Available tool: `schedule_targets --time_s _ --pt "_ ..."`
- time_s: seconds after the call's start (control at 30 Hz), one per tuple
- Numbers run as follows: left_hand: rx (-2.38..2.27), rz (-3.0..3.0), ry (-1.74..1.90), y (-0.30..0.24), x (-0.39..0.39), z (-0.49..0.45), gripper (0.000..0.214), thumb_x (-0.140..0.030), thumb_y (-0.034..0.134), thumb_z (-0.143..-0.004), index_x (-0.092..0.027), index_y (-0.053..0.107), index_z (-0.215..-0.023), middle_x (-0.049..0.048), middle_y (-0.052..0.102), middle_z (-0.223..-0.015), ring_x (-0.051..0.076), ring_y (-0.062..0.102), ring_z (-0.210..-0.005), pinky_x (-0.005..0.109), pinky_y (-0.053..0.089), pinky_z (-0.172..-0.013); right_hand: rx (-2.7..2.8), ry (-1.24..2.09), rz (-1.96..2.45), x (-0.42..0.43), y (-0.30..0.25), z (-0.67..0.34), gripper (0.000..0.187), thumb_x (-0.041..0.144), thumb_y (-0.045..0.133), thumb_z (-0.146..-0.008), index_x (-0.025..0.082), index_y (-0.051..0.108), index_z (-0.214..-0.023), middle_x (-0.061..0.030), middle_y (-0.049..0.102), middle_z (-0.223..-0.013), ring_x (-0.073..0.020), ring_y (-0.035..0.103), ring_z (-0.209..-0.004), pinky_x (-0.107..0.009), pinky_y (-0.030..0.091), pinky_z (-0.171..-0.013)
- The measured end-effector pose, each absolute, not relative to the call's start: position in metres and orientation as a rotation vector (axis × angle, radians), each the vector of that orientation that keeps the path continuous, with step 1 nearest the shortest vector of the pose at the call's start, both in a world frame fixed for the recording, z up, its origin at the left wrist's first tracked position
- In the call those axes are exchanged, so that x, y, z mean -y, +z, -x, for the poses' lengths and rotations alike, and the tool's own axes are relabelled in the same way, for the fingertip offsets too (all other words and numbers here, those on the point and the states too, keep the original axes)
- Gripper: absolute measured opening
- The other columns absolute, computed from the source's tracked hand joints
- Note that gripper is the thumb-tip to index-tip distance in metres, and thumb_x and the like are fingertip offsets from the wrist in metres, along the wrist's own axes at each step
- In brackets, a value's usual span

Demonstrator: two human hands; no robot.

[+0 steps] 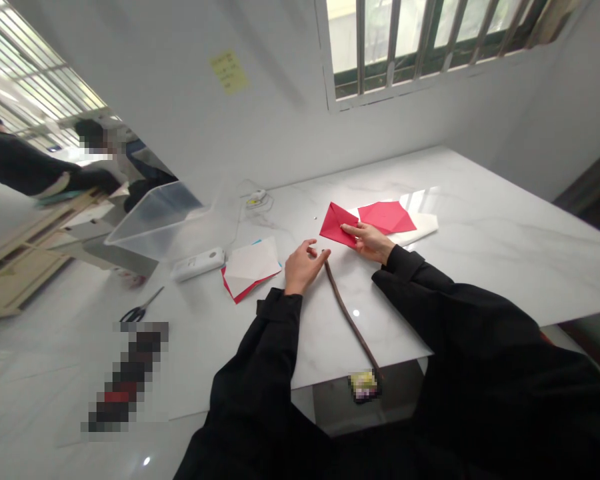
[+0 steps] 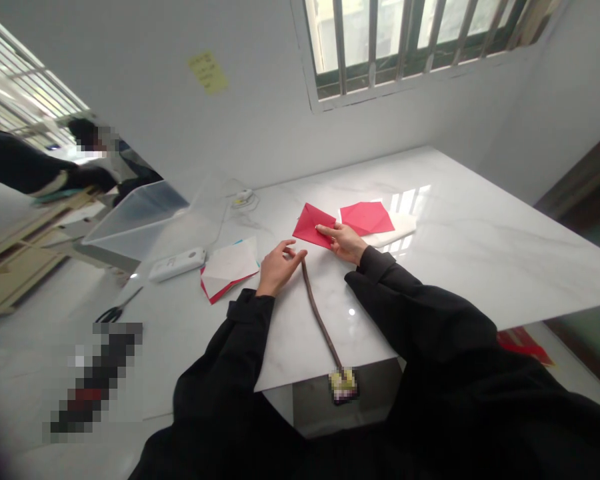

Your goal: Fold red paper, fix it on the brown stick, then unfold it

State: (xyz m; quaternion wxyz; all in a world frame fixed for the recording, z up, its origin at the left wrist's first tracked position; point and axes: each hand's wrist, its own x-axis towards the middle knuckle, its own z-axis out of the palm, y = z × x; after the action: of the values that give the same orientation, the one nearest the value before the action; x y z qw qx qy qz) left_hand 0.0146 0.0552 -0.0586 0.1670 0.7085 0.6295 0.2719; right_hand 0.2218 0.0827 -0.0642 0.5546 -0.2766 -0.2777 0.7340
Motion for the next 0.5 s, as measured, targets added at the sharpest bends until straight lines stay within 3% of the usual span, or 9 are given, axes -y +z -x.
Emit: schedule_targets --time_s 0.2,0.33,0.5 --pt "-1.761 -2.256 0.735 -0.059 -0.049 -0.022 0.022 -0.027 0.065 -0.084 -0.023 0.074 -0.104 0.0058 0.070 -0.092 0.024 0.065 -0.090 0.035 0.046 -0.085 0.730 1.816 0.601 -0.084 -0.067 -0.223 0.020 0.018 0.086 -0.079 0.016 0.073 -0.093 -0.0039 0.081 -0.095 -0.0141 0.075 -0.087 -0.023 0.063 -0.082" --pt "-1.667 -2.129 0.868 -0.061 -0.052 -0.022 0.024 -0.022 0.065 -0.080 -0.023 0.074 -0.102 0.0036 0.070 -0.088 0.019 0.063 -0.077 0.033 0.047 -0.080 0.825 1.856 0.549 -0.082 -0.066 -0.223 0.026 0.025 0.088 -0.078 0.017 0.073 -0.098 -0.0050 0.080 -0.100 -0.0161 0.075 -0.093 -0.026 0.062 -0.087" --pt "-1.357 -1.587 1.131 -0.066 -0.059 -0.023 0.032 -0.021 0.067 -0.074 -0.018 0.072 -0.105 0.0022 0.066 -0.089 0.013 0.061 -0.066 0.026 0.047 -0.063 0.864 1.842 0.488 -0.081 -0.065 -0.221 0.032 0.028 0.089 -0.075 0.016 0.073 -0.101 -0.0059 0.080 -0.103 -0.0180 0.075 -0.096 -0.028 0.061 -0.093"
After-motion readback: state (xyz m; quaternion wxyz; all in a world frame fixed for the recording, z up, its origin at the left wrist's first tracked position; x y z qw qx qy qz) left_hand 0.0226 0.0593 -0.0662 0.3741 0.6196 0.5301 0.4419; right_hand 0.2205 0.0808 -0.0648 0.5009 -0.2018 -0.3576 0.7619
